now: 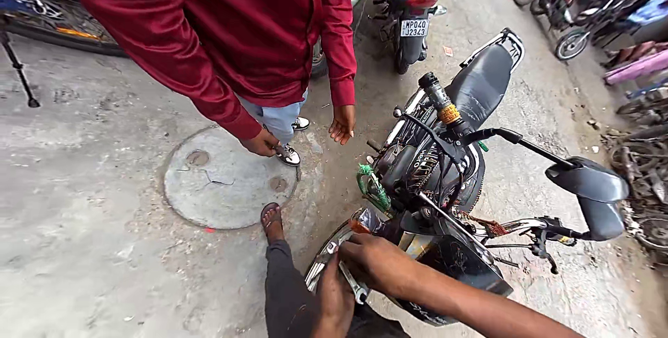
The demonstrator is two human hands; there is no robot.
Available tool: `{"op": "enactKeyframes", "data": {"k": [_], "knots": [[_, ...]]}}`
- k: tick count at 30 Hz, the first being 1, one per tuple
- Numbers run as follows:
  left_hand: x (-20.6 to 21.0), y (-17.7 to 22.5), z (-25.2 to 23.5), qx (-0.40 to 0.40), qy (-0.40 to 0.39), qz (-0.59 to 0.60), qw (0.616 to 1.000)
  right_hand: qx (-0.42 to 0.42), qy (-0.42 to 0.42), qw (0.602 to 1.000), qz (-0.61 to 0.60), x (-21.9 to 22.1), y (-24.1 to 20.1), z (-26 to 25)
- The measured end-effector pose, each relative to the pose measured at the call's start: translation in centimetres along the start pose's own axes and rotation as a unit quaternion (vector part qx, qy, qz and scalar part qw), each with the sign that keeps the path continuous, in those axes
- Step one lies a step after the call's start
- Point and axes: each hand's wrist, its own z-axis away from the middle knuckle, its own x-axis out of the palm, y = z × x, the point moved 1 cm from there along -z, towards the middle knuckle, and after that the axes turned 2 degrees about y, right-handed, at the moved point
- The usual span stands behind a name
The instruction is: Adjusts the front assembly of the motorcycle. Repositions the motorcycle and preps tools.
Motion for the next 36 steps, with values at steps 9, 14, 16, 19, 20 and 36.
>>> {"op": "enactKeyframes", "data": {"k": [9,14,16,19,20,36], "knots": [[-3.8,-7.6,-7.6,0.012,-0.108,-0.287,0.952,0.113,-0.238,0.945,0.192,-10.8,5.4,-10.2],[-1.0,-9.9,-10.9,0.013,-0.093,-0.369,0.925,0.227,-0.442,0.823,0.274,-7.3,11.4,-13.3],[-0.6,-10.0,-11.4,0.005,-0.078,-0.373,0.924,0.245,-0.457,0.819,0.248,-6.1,12.9,-12.8],[-0.4,-10.4,-11.6,0.002,-0.07,-0.334,0.94,0.192,-0.439,0.852,0.211,-4.9,15.0,-11.6],[-0.3,-10.5,-11.8,-0.003,-0.073,-0.321,0.944,0.18,-0.439,0.855,0.208,-4.8,15.3,-11.6],[0.0,-10.6,-11.8,-0.037,-0.058,-0.244,0.967,0.125,-0.424,0.885,0.147,-6.6,15.9,-12.9]]}}
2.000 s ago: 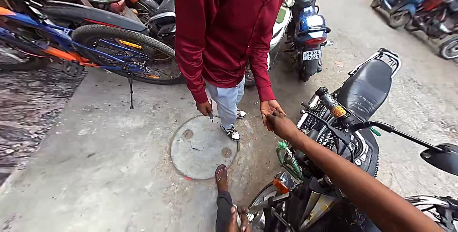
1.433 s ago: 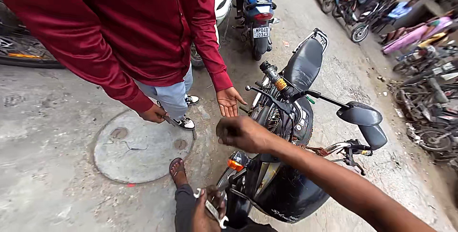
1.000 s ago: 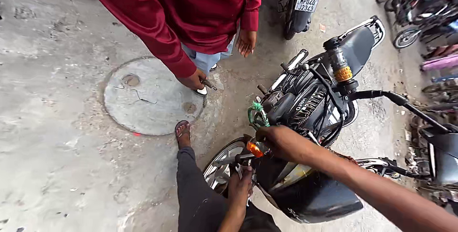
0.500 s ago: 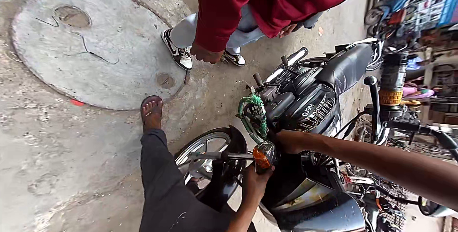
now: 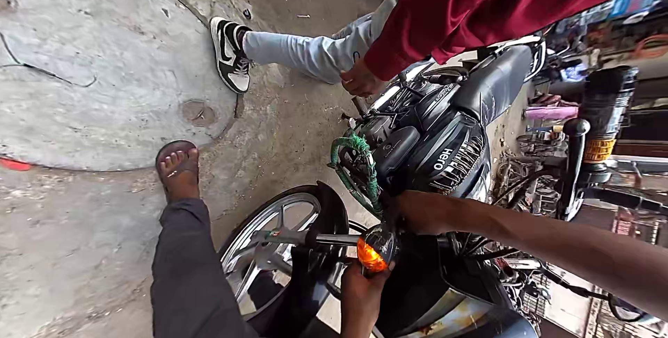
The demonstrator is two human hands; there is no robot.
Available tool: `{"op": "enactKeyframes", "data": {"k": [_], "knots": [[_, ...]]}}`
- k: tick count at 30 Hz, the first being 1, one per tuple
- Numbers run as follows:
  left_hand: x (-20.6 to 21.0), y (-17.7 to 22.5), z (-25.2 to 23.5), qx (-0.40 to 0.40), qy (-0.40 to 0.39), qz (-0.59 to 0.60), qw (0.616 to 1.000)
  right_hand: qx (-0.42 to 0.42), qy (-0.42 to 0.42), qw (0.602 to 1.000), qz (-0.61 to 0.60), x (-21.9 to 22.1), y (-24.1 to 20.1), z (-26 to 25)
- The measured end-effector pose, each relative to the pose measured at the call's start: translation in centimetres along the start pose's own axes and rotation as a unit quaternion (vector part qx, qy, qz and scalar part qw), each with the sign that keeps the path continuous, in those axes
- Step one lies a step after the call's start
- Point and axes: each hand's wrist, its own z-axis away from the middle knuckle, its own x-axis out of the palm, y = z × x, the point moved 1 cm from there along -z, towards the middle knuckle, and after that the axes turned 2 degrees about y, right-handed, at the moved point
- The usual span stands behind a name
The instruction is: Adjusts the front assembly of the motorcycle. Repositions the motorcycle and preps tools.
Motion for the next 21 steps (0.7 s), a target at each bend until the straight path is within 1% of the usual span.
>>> {"op": "enactKeyframes", "data": {"k": [3,5,9,14,17,21], "knots": [[0.3,-0.1,0.2,-0.006,0.014,-0.001,1.0,0.012,-0.024,1.0,-0.005,0.8,0.4,-0.2],[0.4,0.0,0.2,0.006,0.023,-0.007,1.0,0.015,-0.033,0.999,-0.006,1.3,0.6,-0.2],[0.5,0.6,0.3,0.006,0.031,-0.019,0.999,-0.007,-0.031,0.999,0.006,2.5,1.0,-0.1],[1.3,0.8,1.3,-0.026,0.087,-0.03,0.995,-0.032,-0.004,0.999,0.008,3.0,1.4,0.3],[1.9,0.7,1.7,-0.025,0.129,-0.025,0.991,-0.037,-0.008,0.999,0.019,3.2,1.5,0.5],[2.3,0.7,2.0,-0.034,0.156,-0.032,0.987,-0.047,-0.024,0.998,0.045,3.4,1.1,0.8]]}}
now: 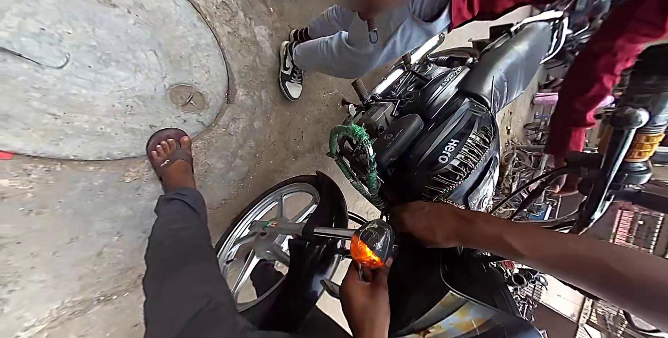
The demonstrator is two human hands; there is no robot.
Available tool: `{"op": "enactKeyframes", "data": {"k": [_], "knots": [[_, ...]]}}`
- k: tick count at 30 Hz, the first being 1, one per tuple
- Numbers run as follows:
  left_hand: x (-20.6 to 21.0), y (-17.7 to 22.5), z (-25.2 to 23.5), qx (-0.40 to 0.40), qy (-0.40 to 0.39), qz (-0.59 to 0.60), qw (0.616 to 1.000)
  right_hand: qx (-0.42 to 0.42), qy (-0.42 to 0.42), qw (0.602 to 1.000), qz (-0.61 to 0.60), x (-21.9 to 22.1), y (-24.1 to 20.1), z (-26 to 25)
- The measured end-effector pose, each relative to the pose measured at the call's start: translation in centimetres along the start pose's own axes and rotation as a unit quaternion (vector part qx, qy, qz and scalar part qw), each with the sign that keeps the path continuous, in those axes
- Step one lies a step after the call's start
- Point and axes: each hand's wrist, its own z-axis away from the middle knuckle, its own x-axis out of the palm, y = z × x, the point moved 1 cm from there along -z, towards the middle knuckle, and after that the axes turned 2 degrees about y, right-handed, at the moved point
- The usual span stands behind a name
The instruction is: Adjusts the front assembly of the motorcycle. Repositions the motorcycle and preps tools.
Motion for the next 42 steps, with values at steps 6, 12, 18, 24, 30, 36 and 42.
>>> {"op": "enactKeyframes", "data": {"k": [6,12,18,24,30,36,42], "knots": [[0.2,-0.1,-0.1,0.0,0.013,-0.024,1.0,-0.023,0.035,0.999,-0.031,0.7,1.0,-0.2],[0.1,-0.3,-0.1,0.002,0.01,-0.049,0.999,0.045,0.023,0.999,0.006,0.6,-0.5,0.0],[-0.7,-0.2,-0.1,0.019,-0.034,-0.148,0.988,0.058,0.034,0.998,0.007,0.5,-0.6,-0.1],[-0.6,-0.5,-0.6,0.003,-0.053,-0.164,0.985,0.036,-0.01,0.999,0.024,-0.3,-0.9,-0.3],[-0.2,0.0,-0.6,-0.003,-0.023,-0.168,0.986,0.061,-0.001,0.997,0.057,-0.1,-1.2,-0.4],[-0.2,-0.1,-0.6,0.001,-0.019,-0.169,0.985,0.048,0.008,0.997,0.055,0.1,-0.6,-0.4],[-0.2,0.2,-0.8,-0.004,-0.026,-0.169,0.985,0.019,-0.008,0.998,0.06,-0.1,0.1,-0.8]]}}
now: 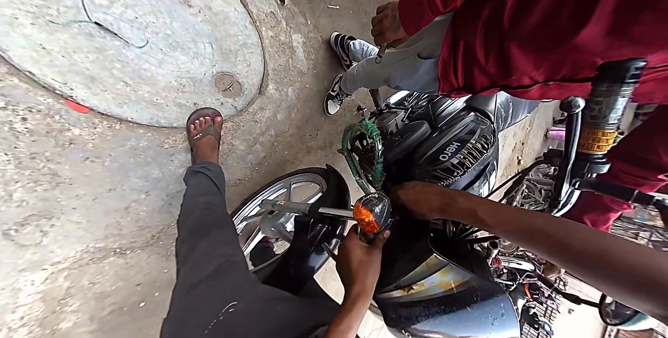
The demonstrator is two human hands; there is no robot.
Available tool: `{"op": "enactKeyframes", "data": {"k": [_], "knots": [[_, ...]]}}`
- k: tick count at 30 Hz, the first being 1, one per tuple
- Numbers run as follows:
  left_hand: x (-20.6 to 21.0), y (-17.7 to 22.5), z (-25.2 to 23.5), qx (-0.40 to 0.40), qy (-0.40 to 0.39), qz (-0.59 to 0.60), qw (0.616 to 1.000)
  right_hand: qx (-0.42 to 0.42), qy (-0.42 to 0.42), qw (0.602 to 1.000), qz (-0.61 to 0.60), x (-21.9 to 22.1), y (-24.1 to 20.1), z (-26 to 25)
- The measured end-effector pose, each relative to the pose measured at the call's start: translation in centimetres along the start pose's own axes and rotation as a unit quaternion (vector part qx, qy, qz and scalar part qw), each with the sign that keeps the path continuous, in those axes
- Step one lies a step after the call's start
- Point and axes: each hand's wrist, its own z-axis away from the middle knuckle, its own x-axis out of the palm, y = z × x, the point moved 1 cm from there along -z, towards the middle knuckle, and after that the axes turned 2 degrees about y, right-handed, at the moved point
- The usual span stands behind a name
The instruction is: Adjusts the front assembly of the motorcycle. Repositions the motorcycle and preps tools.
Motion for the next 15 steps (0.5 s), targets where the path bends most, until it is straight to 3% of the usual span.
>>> {"op": "enactKeyframes", "data": {"k": [5,8,15], "knots": [[-0.1,-0.1,-0.1,-0.001,-0.007,-0.006,1.0,-0.019,0.02,1.0,-0.009,0.8,1.2,0.3],[-0.2,0.0,-0.1,0.001,-0.009,-0.01,1.0,-0.035,0.046,0.993,-0.103,0.6,1.1,0.4],[-0.1,0.0,-0.2,0.01,-0.004,-0.007,1.0,-0.045,0.019,0.989,-0.137,0.2,2.0,0.2]]}}
